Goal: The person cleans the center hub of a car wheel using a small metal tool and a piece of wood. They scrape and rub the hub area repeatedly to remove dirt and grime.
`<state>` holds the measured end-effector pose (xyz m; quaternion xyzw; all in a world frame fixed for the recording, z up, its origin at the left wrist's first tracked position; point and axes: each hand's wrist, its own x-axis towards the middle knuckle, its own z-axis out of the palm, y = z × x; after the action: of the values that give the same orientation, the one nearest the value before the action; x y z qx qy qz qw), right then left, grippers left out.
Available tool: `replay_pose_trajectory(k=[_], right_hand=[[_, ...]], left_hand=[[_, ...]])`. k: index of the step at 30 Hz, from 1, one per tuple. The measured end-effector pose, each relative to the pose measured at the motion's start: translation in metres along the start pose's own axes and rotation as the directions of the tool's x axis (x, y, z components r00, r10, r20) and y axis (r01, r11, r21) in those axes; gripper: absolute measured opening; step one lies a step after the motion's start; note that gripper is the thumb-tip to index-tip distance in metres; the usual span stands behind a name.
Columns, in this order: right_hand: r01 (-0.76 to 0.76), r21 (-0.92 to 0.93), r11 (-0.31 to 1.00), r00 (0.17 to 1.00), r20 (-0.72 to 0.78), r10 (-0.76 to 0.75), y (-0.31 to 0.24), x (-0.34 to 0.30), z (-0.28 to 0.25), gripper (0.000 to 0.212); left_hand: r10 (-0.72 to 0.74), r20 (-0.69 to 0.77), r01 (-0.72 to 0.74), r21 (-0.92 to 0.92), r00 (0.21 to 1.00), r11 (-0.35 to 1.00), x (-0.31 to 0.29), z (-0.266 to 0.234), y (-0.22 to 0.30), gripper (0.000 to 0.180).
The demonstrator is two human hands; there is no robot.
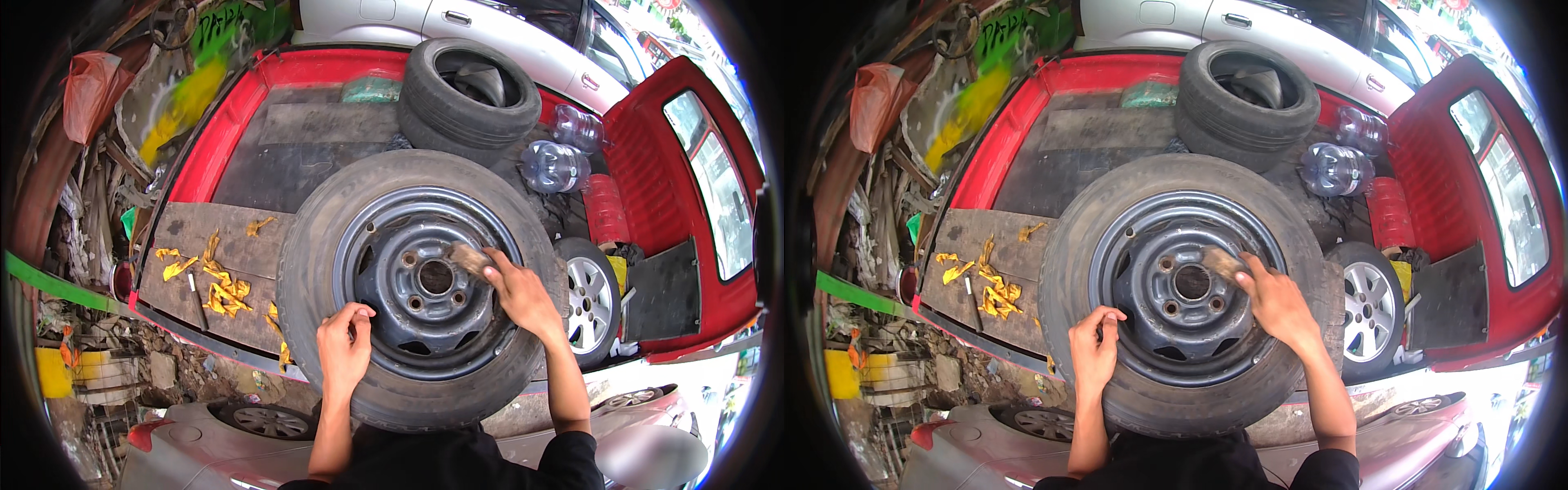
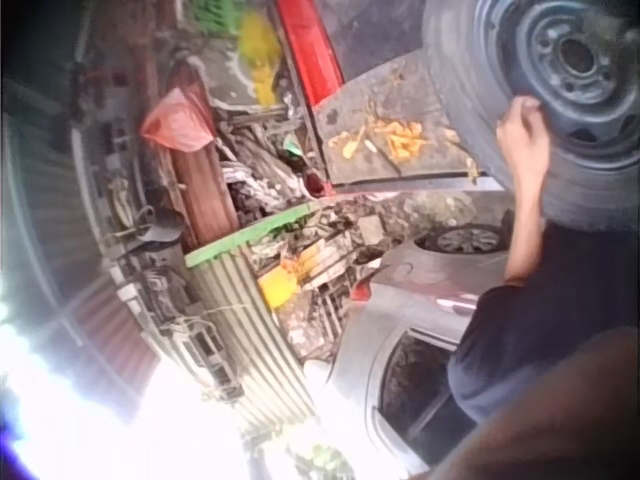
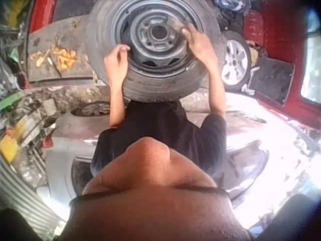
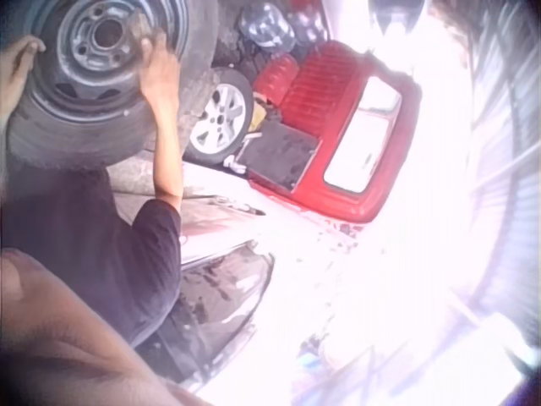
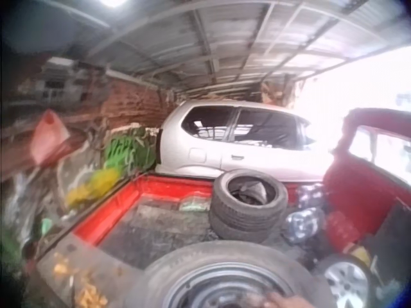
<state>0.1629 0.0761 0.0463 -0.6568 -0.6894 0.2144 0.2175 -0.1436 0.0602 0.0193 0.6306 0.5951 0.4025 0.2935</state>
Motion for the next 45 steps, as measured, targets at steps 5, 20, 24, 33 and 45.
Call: replay_pose_trajectory(k=[5,20,24,33,45], right_hand=[[-0.117,-0.133,0.984,0.992,0.033,0.122,-0.007,0.016,0.021,0.046],[0.036,-0.249,0.968,0.999,0.018,-0.033,-0.010,0.035,0.032,0.051],[0.037,-0.210,0.977,0.999,0.005,-0.037,-0.006,0.035,0.037,0.050],[0.010,-0.172,0.985,1.000,-0.004,-0.011,-0.006,0.028,0.030,0.050],[-0.041,-0.126,0.991,0.998,-0.047,0.036,-0.015,0.005,0.043,0.055]], left_hand=[[0.030,0.012,-0.031,0.022,0.999,0.999,0.001,0.001,0.001,0.020],[-0.057,0.016,0.057,0.022,0.998,0.998,0.001,0.000,0.007,0.013],[-0.033,0.005,0.032,0.060,0.999,0.998,0.001,-0.001,0.010,0.013],[0.014,-0.015,-0.012,0.136,1.000,0.991,0.000,0.004,0.010,0.009],[0.110,0.036,-0.116,0.271,0.993,0.956,-0.001,0.009,0.012,0.010]])
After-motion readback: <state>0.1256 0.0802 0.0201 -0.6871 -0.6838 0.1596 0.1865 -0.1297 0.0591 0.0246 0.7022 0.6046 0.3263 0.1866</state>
